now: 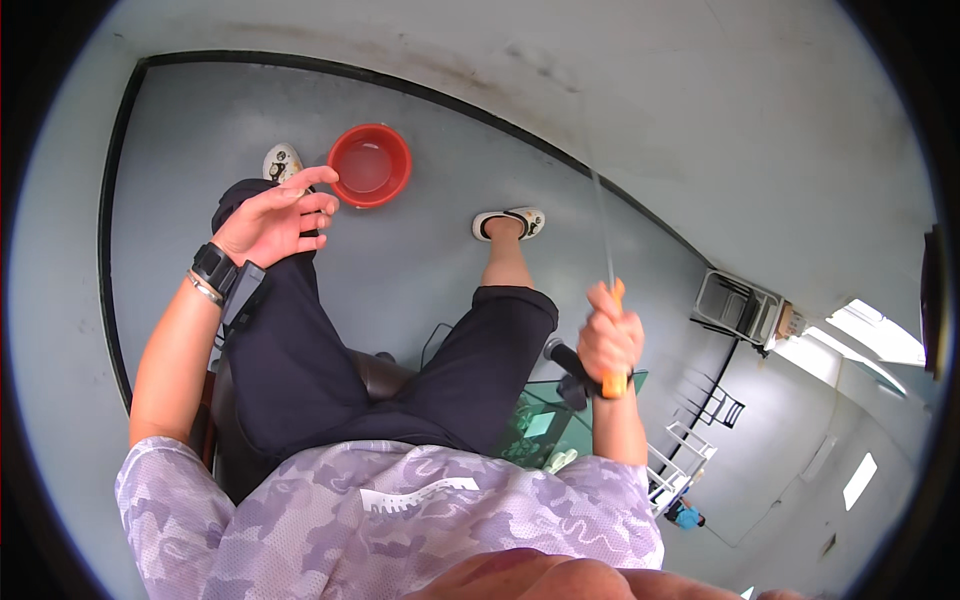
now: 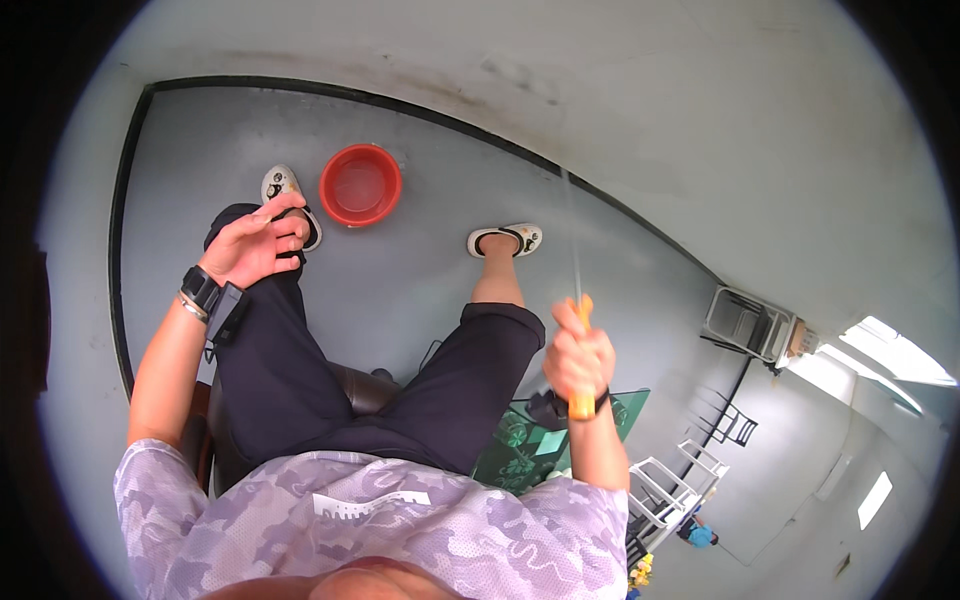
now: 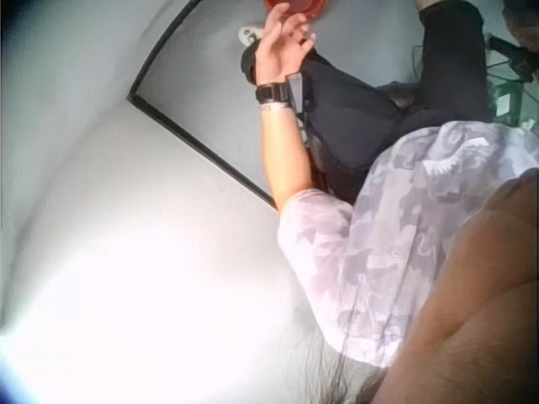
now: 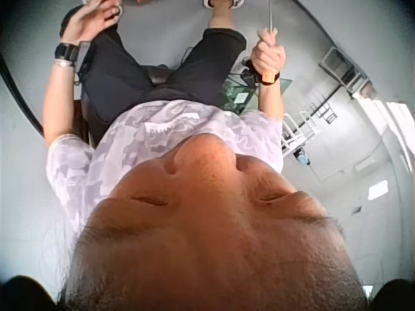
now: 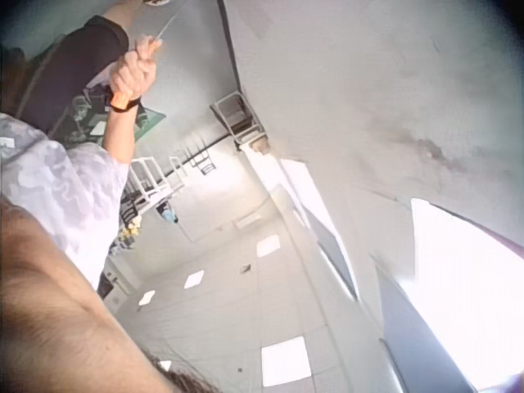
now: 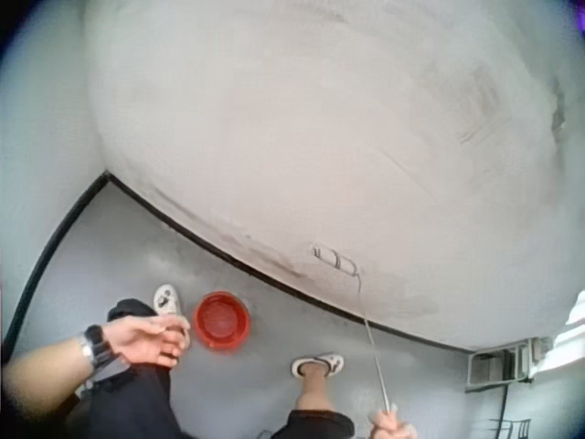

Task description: The recorder uses a small paint roller to apply white paint to a section of a wall while sitting in a large armchair.

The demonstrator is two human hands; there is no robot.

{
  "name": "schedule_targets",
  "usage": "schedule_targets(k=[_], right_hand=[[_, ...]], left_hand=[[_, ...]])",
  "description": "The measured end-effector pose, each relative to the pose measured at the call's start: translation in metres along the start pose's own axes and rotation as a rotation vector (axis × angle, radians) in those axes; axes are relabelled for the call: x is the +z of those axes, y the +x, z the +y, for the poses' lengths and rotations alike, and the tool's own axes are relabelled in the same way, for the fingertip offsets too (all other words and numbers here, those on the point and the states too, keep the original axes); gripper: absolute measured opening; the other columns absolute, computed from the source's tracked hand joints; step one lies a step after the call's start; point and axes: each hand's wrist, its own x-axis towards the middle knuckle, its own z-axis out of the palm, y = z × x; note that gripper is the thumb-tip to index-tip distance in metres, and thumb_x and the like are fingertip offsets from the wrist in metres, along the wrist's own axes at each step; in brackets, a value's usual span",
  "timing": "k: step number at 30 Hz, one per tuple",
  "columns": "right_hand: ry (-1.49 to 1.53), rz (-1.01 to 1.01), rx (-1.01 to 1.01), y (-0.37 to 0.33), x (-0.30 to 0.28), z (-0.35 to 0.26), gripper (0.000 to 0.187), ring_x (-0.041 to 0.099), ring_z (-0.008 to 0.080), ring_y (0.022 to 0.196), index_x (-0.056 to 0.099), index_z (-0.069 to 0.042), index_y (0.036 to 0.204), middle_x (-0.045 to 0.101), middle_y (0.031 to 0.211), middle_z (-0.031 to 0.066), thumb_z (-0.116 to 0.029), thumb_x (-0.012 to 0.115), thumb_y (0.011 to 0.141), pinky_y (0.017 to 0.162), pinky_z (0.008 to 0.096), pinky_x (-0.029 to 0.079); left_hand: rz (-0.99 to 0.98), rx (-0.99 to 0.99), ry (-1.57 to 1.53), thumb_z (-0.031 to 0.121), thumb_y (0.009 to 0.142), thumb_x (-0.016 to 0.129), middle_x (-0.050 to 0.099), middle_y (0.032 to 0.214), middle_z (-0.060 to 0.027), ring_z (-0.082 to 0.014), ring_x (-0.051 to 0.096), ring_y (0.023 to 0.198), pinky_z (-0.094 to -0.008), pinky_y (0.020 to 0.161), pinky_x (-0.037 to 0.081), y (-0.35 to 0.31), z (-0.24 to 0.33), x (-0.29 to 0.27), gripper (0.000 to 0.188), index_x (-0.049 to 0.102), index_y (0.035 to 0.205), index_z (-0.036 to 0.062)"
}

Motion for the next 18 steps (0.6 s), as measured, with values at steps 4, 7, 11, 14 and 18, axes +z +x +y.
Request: schedule_targets(k=[4,7,11,14,18], right_hand=[[-0.047,-0.012,-0.029,0.008,0.008,0.017,0.009,0.043,0.0107,0.031,0.031,-0.007,0.080,0.042,0.050,0.0042,-0.001,0.037,0.080,0.029,0.0232,0.039],[-0.041,0.071,-0.015,0.051,-0.063,-0.017,0.009,0.033,0.0065,0.035,0.032,-0.008,0.084,0.036,0.055,-0.0008,-0.002,0.038,0.082,0.031,0.0212,0.031],[0.248,0.002,0.064,0.147,-0.136,-0.052,0.009,0.037,0.0065,0.045,0.036,-0.007,0.079,0.036,0.059,-0.0025,-0.003,0.042,0.084,0.042,0.0208,0.033],[0.213,0.059,0.084,0.178,-0.159,-0.064,0.012,0.038,0.0059,0.045,0.036,-0.007,0.073,0.036,0.058,-0.0028,-0.003,0.042,0.083,0.045,0.0201,0.036],[0.214,0.200,0.124,0.148,-0.136,-0.049,0.010,0.038,0.0052,0.045,0.037,-0.008,0.075,0.036,0.058,-0.0034,-0.004,0.043,0.082,0.042,0.0190,0.035]], left_hand=[[0.010,-0.003,-0.026,0.031,0.081,0.059,0.052,0.102,-0.0075,-0.0150,0.052,0.091,-0.0307,0.079,0.045,0.002,-0.002,-0.004,0.052,0.039,0.125,0.0100],[0.020,-0.012,-0.031,0.031,0.081,0.059,0.053,0.103,-0.0073,-0.0147,0.052,0.091,-0.0307,0.079,0.045,0.000,-0.001,-0.006,0.052,0.039,0.125,0.0101],[0.029,0.010,-0.044,0.032,0.082,0.058,0.052,0.105,-0.0066,-0.0143,0.052,0.092,-0.0305,0.079,0.045,-0.003,-0.002,-0.009,0.053,0.038,0.127,0.0108],[0.071,0.046,-0.060,0.031,0.084,0.056,0.053,0.106,-0.0065,-0.0143,0.052,0.093,-0.0303,0.080,0.045,-0.004,-0.001,-0.011,0.052,0.037,0.128,0.0108],[0.050,0.071,-0.083,0.027,0.086,0.054,0.054,0.109,-0.0098,-0.0184,0.054,0.096,-0.0329,0.078,0.047,-0.005,-0.001,-0.025,0.051,0.036,0.131,0.0101]])
